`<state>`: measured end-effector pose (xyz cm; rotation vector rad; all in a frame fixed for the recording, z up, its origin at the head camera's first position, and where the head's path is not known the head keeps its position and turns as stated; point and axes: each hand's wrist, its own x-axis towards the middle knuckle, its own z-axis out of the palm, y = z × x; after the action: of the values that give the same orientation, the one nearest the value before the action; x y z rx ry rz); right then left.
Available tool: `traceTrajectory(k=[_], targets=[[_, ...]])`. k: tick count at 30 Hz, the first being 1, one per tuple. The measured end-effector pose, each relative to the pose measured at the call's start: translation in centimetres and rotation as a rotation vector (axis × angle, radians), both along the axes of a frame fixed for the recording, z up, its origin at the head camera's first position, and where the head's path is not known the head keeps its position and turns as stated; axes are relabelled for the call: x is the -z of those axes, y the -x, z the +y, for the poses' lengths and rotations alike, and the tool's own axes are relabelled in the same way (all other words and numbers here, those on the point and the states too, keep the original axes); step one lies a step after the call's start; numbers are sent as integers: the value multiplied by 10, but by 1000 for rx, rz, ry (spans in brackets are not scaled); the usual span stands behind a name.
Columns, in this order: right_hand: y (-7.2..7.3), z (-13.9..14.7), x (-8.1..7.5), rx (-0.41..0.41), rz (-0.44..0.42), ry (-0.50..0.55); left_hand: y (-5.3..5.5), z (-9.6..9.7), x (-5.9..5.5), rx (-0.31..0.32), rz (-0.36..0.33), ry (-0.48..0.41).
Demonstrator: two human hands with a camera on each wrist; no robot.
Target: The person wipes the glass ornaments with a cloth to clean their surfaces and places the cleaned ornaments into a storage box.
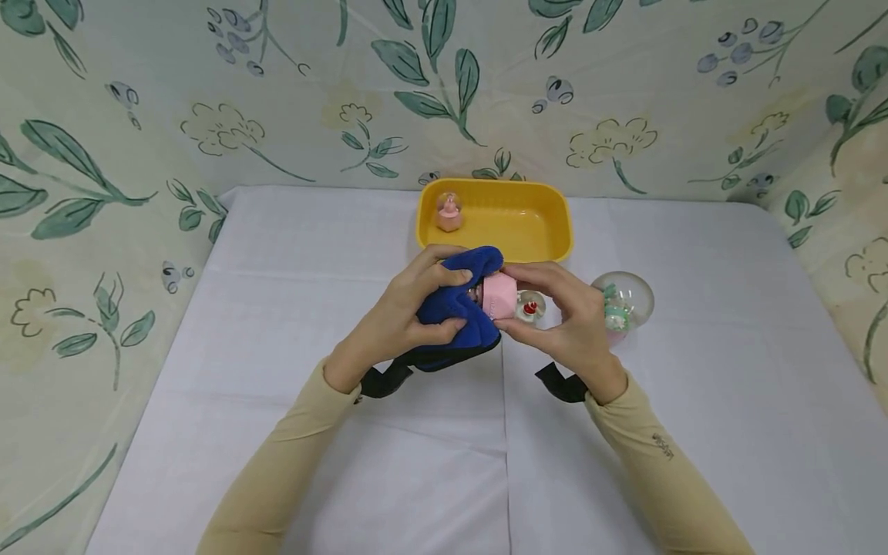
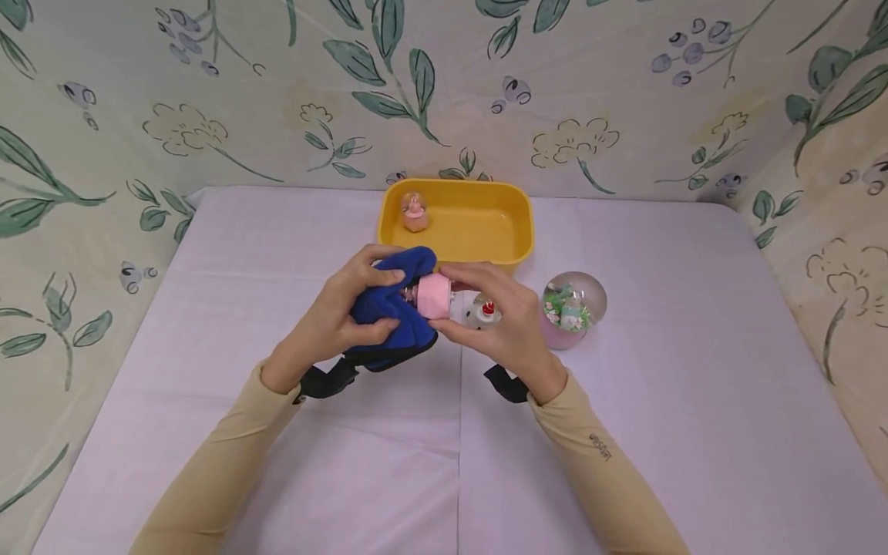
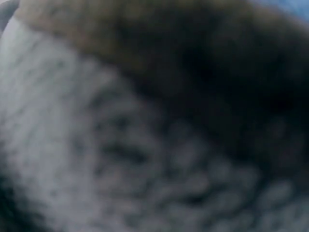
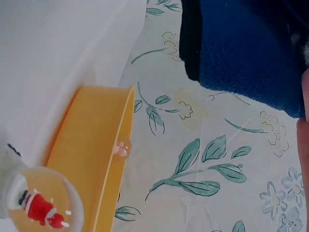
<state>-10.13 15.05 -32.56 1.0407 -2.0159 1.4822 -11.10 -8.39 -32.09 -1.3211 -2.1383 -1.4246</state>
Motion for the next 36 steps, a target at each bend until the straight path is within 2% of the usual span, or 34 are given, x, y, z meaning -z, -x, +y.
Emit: traceTrajectory(k=[6,15,18,22,26,31,34,36], targets=[[-4,-7,2,32,-138,31,-1,0,-2,-18,45,39],[-15,-16,-8,142,-499,86,-3,2,0,-17,129,38],[-18,-16,-10,168,-561,77,-5,2,1,-4,138,36],[-21,-16,-11,129,-504,85,-3,3,-1,14,149,4],[-20,-14,-10,33,-353,87,-1,3,-4,9,132,-50],[-15,-9,-8,-84,-161,36,1,2,-6,-8,103,-110],[-11,-8,-8,-107,-100,16,2,2,-7,5,99,-118],[-10,-8,-7,-108,-91,25,2,2,-7,21,101,-115]])
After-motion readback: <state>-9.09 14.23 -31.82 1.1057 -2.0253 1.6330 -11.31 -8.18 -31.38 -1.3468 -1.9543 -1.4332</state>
